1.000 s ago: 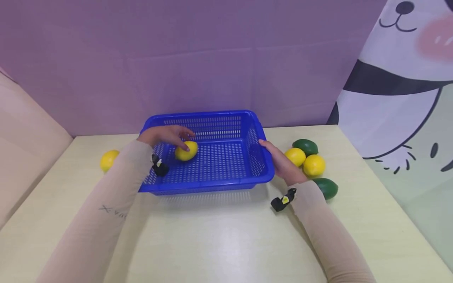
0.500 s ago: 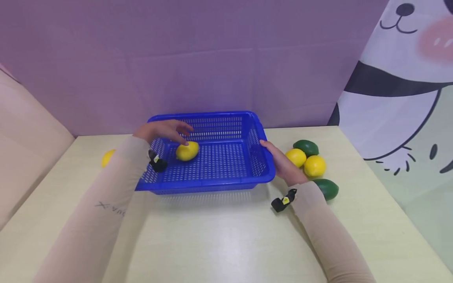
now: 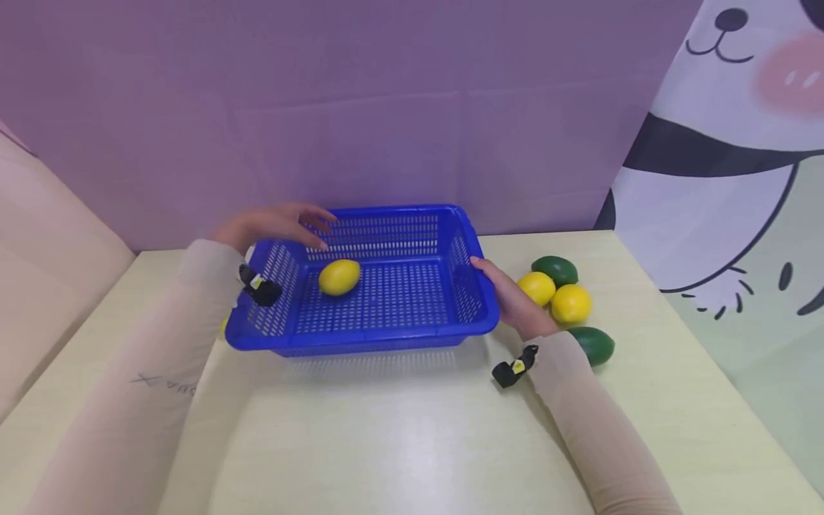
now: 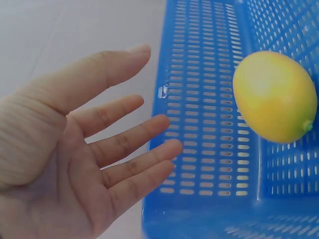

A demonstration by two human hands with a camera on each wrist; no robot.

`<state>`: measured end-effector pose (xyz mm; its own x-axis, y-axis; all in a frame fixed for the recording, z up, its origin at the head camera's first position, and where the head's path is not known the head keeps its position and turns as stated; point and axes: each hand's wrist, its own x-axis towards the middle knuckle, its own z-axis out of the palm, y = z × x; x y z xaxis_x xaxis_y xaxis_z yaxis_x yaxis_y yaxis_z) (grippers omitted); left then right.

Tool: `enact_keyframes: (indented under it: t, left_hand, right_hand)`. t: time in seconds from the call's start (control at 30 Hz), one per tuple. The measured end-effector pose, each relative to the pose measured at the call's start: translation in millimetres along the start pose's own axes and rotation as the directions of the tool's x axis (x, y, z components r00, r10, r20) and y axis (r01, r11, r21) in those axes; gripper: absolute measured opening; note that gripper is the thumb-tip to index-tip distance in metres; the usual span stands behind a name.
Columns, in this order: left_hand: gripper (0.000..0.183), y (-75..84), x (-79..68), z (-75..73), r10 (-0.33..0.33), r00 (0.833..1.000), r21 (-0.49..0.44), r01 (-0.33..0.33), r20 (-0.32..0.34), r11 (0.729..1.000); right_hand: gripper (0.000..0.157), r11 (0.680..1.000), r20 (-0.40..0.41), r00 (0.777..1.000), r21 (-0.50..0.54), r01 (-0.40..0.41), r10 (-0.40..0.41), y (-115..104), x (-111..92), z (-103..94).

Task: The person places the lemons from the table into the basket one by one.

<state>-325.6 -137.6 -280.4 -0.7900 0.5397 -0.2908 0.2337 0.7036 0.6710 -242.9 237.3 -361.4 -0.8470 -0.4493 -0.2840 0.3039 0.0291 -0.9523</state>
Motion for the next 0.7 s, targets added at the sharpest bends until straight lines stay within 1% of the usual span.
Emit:
enact_keyframes:
  t: [0.2,0.37,0.43,0.53,0.7]
  left_hand:
    - [0.062,-7.3,-20.4,-10.1,-0.009,0.999,-0.027,0.007,-0.053,1.0]
    - [0.061,-12.7,-38.0,-18.1,0.026,0.995,-0.049,-0.031,-0.098,0.998]
    - [0.061,-16.8,-44.3,-21.0,0.035,0.992,-0.055,-0.043,-0.123,0.998]
    - [0.061,-25.1,-53.7,-23.6,0.026,0.985,-0.058,-0.036,-0.168,0.998]
    - [0.062,-39.6,-69.8,-27.6,0.007,0.98,-0.074,-0.023,-0.201,0.997]
  right_hand:
    - [0.07,1.0,-0.015,1.0,-0.004,0.004,-0.004,2,2,-0.6]
    - [0.07,1.0,-0.018,1.0,-0.006,0.006,-0.006,1,1,-0.8]
    - [0.071,1.0,-0.029,1.0,-0.008,0.002,-0.002,1,1,-0.3]
    - [0.071,1.0,-0.042,0.999,-0.017,-0.007,0.006,0,1,0.7]
    - [0.07,1.0,-0.037,0.999,-0.01,-0.012,0.012,0,1,1.1]
